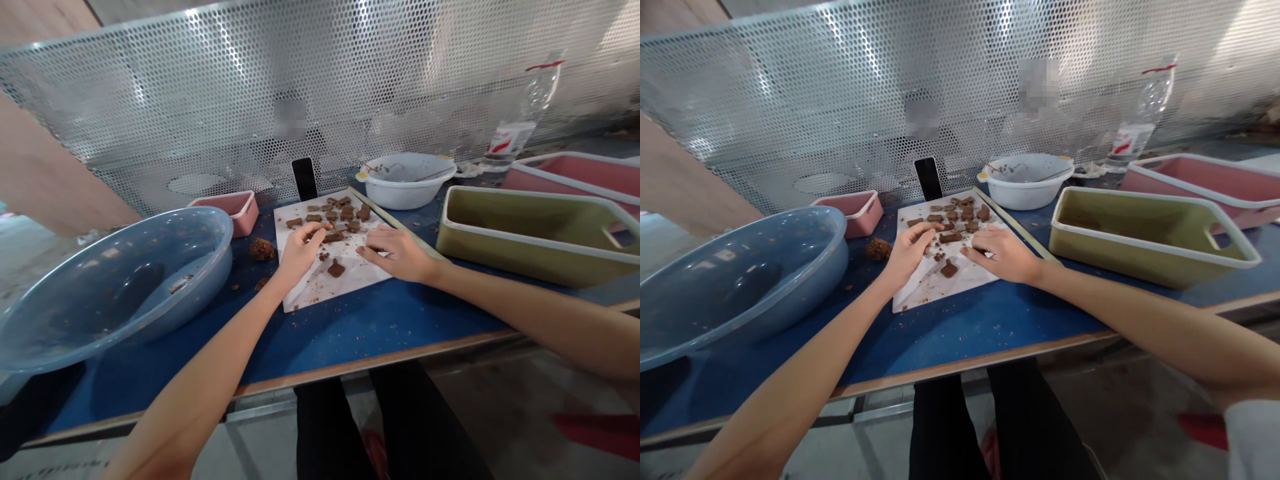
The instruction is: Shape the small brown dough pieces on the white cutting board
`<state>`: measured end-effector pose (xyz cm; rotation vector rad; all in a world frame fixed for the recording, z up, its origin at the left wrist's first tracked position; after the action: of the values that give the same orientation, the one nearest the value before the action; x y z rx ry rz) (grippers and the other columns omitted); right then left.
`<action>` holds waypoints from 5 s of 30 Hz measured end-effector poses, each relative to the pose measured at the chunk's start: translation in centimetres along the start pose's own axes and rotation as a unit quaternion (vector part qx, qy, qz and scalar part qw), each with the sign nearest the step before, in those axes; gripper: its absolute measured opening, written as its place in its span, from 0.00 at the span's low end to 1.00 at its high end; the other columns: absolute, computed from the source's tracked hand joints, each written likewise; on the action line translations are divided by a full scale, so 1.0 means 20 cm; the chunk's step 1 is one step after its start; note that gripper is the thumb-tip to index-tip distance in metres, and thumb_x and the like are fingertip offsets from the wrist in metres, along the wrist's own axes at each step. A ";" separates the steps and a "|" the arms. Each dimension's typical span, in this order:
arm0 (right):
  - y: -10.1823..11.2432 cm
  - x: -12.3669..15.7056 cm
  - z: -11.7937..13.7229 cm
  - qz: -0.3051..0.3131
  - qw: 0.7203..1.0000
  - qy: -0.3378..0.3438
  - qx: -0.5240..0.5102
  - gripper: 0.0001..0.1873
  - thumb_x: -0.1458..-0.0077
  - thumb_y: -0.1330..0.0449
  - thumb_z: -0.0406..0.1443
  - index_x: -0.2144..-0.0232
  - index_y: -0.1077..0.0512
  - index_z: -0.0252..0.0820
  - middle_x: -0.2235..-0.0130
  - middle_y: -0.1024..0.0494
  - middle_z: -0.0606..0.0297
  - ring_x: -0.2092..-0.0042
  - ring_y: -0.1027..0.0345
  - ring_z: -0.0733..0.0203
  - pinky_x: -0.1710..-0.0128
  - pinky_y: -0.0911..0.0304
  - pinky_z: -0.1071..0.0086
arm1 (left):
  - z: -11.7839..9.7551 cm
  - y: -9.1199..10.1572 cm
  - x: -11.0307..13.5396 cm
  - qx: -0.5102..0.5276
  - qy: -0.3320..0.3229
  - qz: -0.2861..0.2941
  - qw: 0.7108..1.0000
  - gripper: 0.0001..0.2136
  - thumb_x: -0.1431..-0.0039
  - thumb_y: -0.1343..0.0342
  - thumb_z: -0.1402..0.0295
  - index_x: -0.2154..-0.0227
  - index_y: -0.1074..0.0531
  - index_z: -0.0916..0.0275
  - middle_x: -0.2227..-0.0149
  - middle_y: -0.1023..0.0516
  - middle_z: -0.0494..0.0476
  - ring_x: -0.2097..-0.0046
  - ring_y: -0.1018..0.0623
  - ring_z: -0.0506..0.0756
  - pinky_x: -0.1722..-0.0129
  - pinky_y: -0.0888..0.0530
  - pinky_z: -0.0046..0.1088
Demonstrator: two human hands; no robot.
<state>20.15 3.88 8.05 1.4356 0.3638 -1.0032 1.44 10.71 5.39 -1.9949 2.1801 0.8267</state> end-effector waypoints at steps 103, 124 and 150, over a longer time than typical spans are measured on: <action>-0.22 -0.01 -0.18 0.149 0.970 -0.128 -0.145 0.14 0.30 0.35 0.43 0.48 0.16 0.47 0.53 0.11 0.61 0.54 0.17 0.56 0.48 0.25 0.63 | 0.08 0.06 -0.01 -0.088 -0.017 -0.059 0.994 0.12 0.26 0.46 0.66 0.58 0.16 0.59 0.64 0.16 0.57 0.61 0.20 0.56 0.60 0.24 0.32; -0.23 0.02 -0.12 0.122 0.989 -0.044 -0.077 0.14 0.25 0.39 0.43 0.51 0.15 0.47 0.55 0.14 0.58 0.54 0.19 0.54 0.49 0.25 0.62 | 0.07 0.05 0.00 -0.078 0.006 -0.049 0.996 0.11 0.31 0.47 0.72 0.59 0.17 0.59 0.64 0.16 0.54 0.63 0.23 0.55 0.61 0.26 0.32; -0.27 0.03 -0.10 0.139 0.986 -0.040 -0.081 0.13 0.26 0.40 0.40 0.58 0.15 0.45 0.58 0.13 0.57 0.57 0.18 0.55 0.52 0.24 0.62 | 0.05 0.05 0.01 -0.090 0.009 -0.049 0.995 0.11 0.31 0.46 0.71 0.60 0.17 0.59 0.65 0.16 0.55 0.62 0.21 0.56 0.59 0.25 0.32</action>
<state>17.06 6.45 3.76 1.2548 0.1759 -0.7842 0.22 11.00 4.81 -2.1789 2.0633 1.0271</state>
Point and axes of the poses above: each hand's wrist, its own x-axis away from the middle knuckle, its own y-axis out of the back of the hand, z = x × y, the point moved 10 cm from there along -x, towards the middle knuckle
